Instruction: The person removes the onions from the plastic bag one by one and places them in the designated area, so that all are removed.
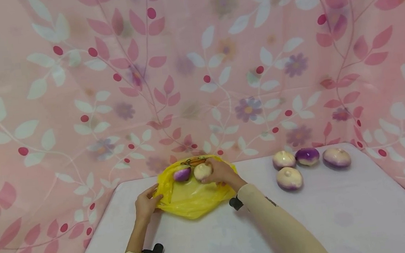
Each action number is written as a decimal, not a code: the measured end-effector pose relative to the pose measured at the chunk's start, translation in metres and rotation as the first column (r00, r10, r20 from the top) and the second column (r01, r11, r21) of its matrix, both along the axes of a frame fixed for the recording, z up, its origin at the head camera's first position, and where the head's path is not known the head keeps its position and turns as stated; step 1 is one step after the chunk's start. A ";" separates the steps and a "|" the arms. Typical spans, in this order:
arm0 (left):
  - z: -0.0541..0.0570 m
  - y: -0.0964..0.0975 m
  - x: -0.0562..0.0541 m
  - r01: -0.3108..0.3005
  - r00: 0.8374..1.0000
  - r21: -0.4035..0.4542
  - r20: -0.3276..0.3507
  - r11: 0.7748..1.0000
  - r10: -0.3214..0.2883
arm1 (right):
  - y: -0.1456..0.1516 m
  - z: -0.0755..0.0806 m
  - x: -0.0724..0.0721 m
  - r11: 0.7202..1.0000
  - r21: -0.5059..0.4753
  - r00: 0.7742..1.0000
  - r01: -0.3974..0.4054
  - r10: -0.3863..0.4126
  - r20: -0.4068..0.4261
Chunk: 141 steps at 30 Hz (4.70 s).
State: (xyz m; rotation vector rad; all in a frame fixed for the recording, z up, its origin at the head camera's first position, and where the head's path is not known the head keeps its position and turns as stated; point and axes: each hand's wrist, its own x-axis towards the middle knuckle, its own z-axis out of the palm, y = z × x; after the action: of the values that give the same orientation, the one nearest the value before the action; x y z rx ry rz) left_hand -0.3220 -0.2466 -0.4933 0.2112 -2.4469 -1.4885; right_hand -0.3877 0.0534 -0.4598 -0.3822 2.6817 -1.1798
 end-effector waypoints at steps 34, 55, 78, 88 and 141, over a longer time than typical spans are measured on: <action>-0.001 -0.006 0.001 -0.024 1.000 -0.031 0.007 0.999 0.024 | -0.012 0.001 0.001 0.999 0.039 1.000 -0.014 0.014 -0.001; -0.002 -0.006 0.000 -0.024 1.000 -0.032 -0.003 0.999 0.024 | -0.016 -0.004 0.003 1.000 -0.025 1.000 -0.014 0.014 0.008; -0.002 -0.004 0.000 -0.029 1.000 -0.041 0.004 0.999 0.029 | -0.012 -0.026 0.002 0.970 -0.227 0.994 0.088 -0.101 -0.048; -0.003 -0.003 0.002 -0.028 1.000 0.000 0.011 1.000 0.028 | -0.008 -0.027 0.004 0.967 -0.240 0.992 0.091 -0.110 -0.063; 0.000 -0.006 0.004 0.002 1.000 0.000 0.014 1.000 -0.002 | 0.190 0.037 0.068 0.974 -0.220 0.983 -0.049 0.009 -0.182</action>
State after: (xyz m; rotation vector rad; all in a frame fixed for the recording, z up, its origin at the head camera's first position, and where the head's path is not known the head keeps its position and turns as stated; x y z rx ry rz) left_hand -0.3177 -0.2523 -0.4928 0.2194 -2.4585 -1.4936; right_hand -0.3201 0.2438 -0.4226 -0.5867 2.6851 -1.5119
